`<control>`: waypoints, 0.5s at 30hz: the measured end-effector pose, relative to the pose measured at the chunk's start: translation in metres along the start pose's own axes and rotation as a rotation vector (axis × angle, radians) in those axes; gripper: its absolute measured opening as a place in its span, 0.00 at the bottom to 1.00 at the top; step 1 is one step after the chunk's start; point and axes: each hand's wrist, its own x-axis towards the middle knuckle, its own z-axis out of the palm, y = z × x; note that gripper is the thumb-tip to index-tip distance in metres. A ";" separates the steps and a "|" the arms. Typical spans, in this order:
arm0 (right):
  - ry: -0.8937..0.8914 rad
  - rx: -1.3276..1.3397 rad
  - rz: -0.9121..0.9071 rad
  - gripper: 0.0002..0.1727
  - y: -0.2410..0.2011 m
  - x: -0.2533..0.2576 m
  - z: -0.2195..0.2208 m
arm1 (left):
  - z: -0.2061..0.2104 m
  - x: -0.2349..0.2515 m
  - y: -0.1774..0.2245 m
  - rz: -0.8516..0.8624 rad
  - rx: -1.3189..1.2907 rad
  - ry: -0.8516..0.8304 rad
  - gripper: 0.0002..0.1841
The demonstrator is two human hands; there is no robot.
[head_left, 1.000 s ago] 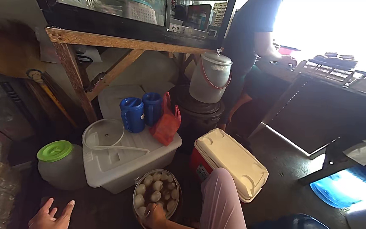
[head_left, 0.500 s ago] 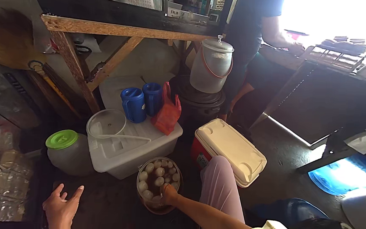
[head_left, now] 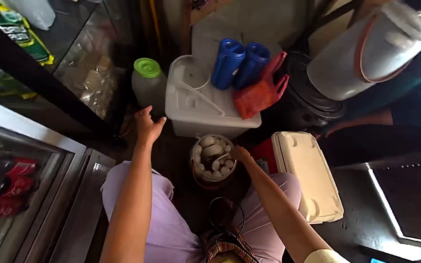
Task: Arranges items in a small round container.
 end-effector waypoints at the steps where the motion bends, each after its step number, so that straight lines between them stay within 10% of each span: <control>1: -0.019 0.013 0.023 0.29 0.005 0.003 0.007 | 0.003 0.001 0.004 0.005 -0.007 -0.007 0.36; 9: -0.087 -0.123 -0.155 0.24 -0.096 -0.057 0.079 | 0.013 0.006 0.010 0.034 -0.010 -0.045 0.35; 15: -0.070 -0.209 -0.336 0.21 -0.083 -0.024 0.012 | 0.010 0.006 0.008 0.026 -0.022 -0.034 0.34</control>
